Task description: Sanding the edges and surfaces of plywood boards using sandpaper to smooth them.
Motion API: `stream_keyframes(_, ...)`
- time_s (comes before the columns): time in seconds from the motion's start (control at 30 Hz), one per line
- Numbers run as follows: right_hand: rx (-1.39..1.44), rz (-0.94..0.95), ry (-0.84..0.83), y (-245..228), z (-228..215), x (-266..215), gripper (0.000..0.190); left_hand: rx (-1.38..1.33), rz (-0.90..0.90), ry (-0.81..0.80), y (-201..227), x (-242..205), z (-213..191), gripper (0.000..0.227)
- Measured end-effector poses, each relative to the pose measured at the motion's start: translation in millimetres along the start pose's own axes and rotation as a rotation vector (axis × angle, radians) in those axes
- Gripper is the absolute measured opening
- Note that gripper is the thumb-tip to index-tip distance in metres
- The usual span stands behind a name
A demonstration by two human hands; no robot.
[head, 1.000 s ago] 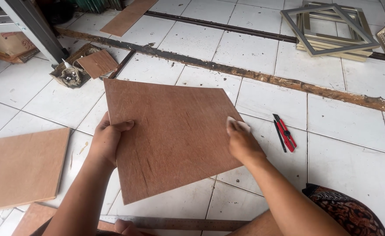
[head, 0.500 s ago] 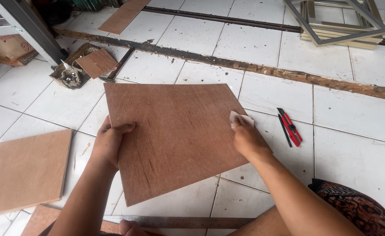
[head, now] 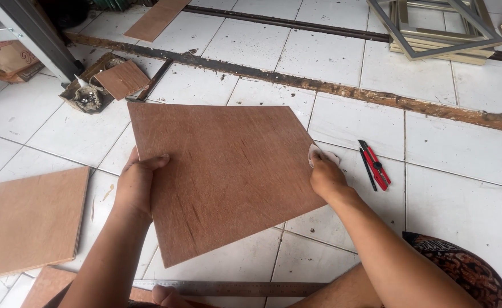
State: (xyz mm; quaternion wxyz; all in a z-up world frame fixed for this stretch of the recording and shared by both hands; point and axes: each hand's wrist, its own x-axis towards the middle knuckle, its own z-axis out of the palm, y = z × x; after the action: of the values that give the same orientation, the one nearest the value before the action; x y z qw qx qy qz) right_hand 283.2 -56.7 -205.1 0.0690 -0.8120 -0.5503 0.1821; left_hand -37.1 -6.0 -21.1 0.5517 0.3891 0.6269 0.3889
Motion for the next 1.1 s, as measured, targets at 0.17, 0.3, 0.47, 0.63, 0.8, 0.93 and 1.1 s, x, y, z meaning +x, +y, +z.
stream_keyframes(0.17,0.054,-0.492,0.095,-128,-36,-105,0.056,-0.006,-0.02,-0.008,17,-24,11,0.061)
stream_keyframes(0.3,-0.04,-0.583,0.23,-140,-57,-107,0.047,-0.024,0.053,0.009,-1,1,4,0.059)
stream_keyframes(0.47,-0.182,0.022,-0.062,23,59,28,0.058,-0.047,0.042,0.028,-9,-2,0,0.059)
stream_keyframes(0.63,-0.083,-0.551,0.279,-136,-52,-120,0.047,-0.067,0.057,0.044,-5,3,-1,0.058)
stream_keyframes(0.8,-0.088,-0.259,0.088,-70,-19,-55,0.045,-0.069,0.074,0.082,-7,9,-8,0.062)
stream_keyframes(0.93,-0.124,0.003,-0.049,-48,-5,-33,0.055,-0.075,0.082,0.085,-8,4,-7,0.061)
stream_keyframes(1.1,0.121,-0.722,0.084,-148,-57,-131,0.051,-0.06,0.067,0.097,-3,6,-8,0.059)
